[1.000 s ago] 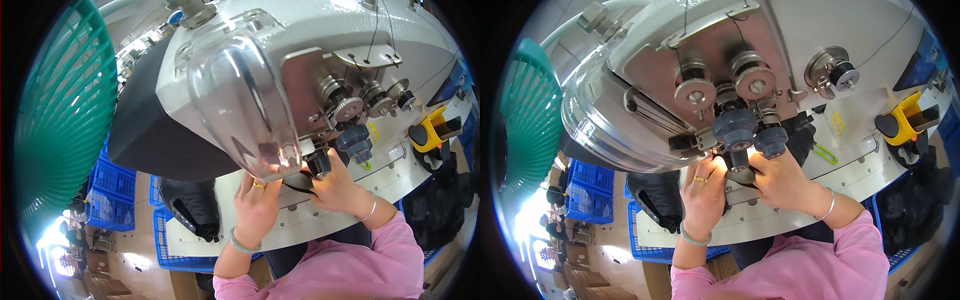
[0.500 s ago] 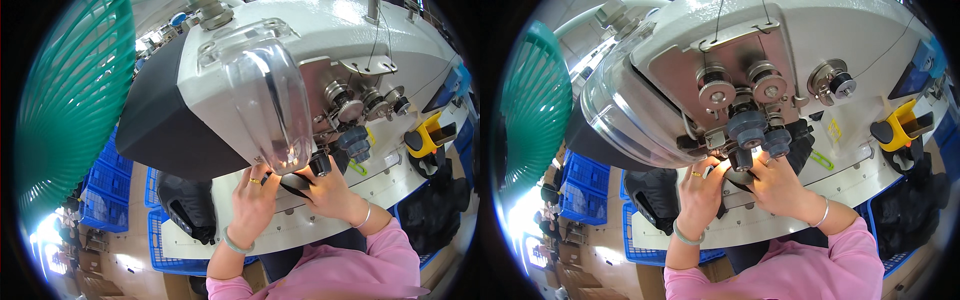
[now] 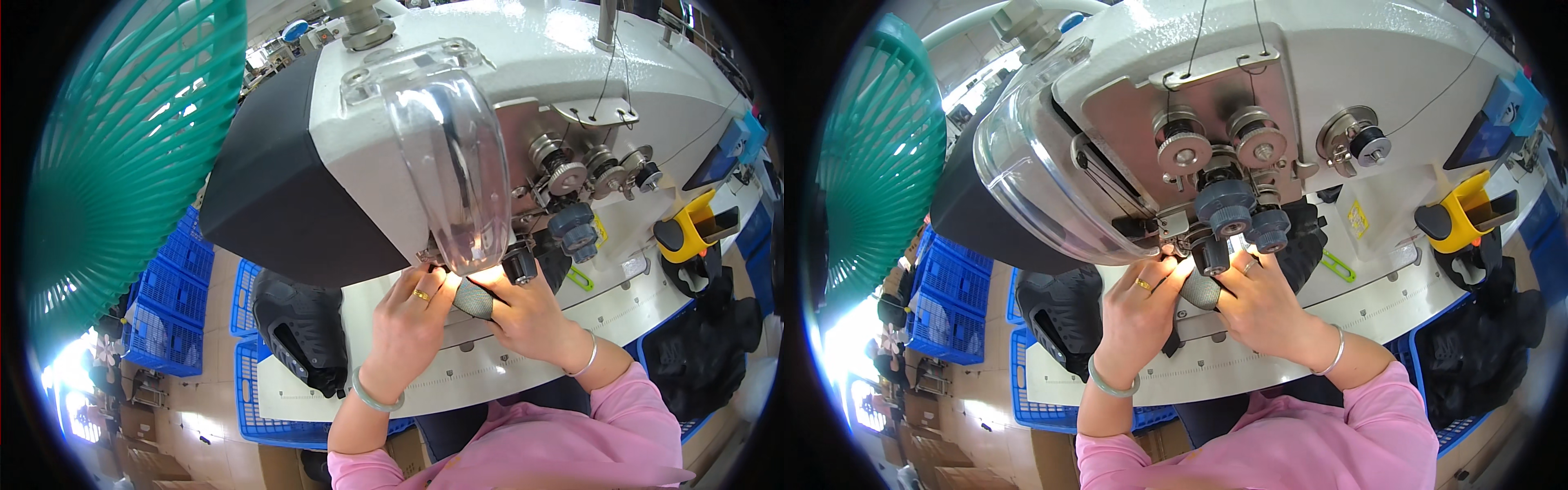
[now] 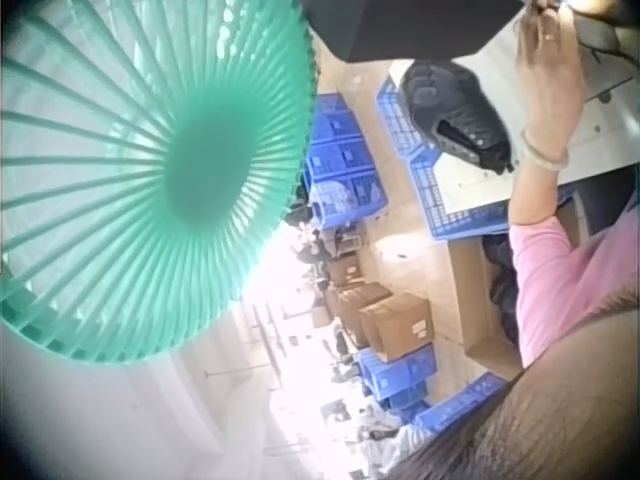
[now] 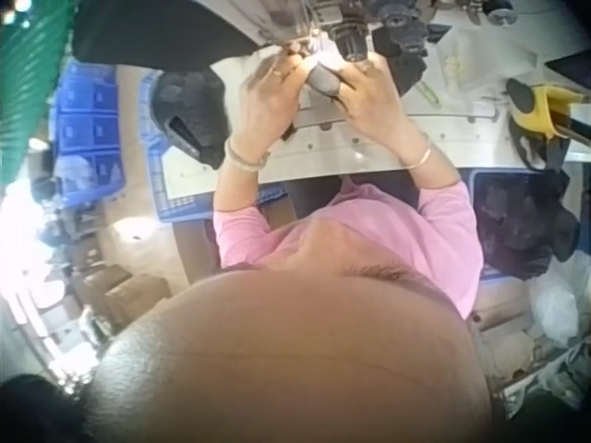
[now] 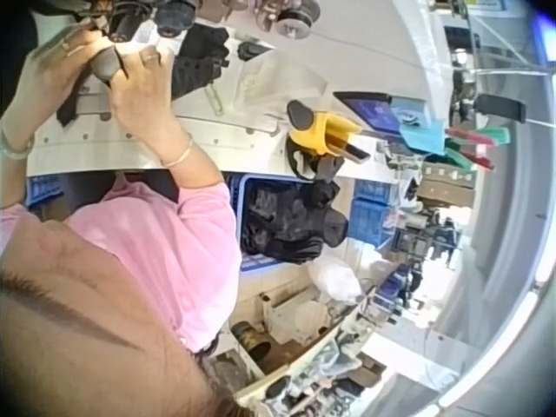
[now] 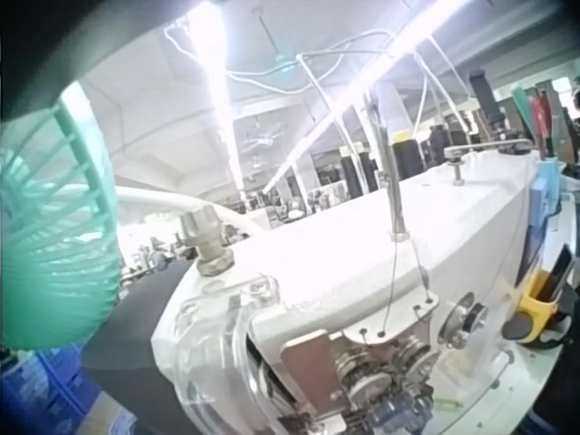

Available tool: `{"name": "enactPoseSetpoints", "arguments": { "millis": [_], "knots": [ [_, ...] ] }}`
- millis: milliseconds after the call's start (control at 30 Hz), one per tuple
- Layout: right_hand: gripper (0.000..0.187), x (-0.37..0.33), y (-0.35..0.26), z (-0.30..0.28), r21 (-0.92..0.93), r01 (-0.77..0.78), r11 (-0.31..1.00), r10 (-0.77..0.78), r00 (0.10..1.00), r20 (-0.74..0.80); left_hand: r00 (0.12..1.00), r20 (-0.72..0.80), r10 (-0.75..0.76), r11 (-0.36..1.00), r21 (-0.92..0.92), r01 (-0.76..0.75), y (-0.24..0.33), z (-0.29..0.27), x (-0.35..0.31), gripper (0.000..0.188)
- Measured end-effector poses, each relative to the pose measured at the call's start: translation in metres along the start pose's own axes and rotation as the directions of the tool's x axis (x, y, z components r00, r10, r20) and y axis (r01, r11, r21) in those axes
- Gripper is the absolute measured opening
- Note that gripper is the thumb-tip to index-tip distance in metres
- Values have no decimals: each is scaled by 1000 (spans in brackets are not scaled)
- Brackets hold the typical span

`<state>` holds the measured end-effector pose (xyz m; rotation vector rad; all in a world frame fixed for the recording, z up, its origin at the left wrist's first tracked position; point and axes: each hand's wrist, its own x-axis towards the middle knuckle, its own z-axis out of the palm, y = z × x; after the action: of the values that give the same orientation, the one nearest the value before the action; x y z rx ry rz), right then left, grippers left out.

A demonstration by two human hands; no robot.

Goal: The recorder uses an industrial sewing machine to stitch together components of black shoe uppers.

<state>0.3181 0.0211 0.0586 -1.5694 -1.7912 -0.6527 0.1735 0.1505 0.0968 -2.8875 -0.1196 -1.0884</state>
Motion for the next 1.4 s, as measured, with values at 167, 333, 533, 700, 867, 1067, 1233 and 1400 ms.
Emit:
{"name": "enactPoseSetpoints", "arguments": {
  "millis": [167,333,533,700,867,1067,1233,1400],
  "knots": [
    [15,-1,0,0,33,-18,999,17,999,38,1000,12,-4,1000,-9,4,0,-1,2,30],
    [9,-3,-1,1,15,-3,1000,2,998,57,1000,14,2,1000,0,-2,-1,-3,3,30],
    [20,-1,0,4,28,-37,999,37,999,15,998,49,-24,1000,2,24,1,-3,0,32],
    [34,-1,2,4,35,-43,998,42,999,15,1000,26,9,1000,12,-9,0,2,0,32],
    [30,2,-4,6,106,-150,983,149,989,16,992,-122,31,999,40,-26,5,3,0,27],
    [33,9,6,7,347,-200,916,211,977,7,916,-91,-390,878,-338,340,-2,12,2,19],
    [30,8,10,2,293,-124,948,121,992,28,978,-132,-158,980,-142,139,-7,7,5,17],
    [30,3,7,-6,203,-112,973,89,989,122,994,-105,40,999,16,-39,-6,5,-4,30]
  ]
}}
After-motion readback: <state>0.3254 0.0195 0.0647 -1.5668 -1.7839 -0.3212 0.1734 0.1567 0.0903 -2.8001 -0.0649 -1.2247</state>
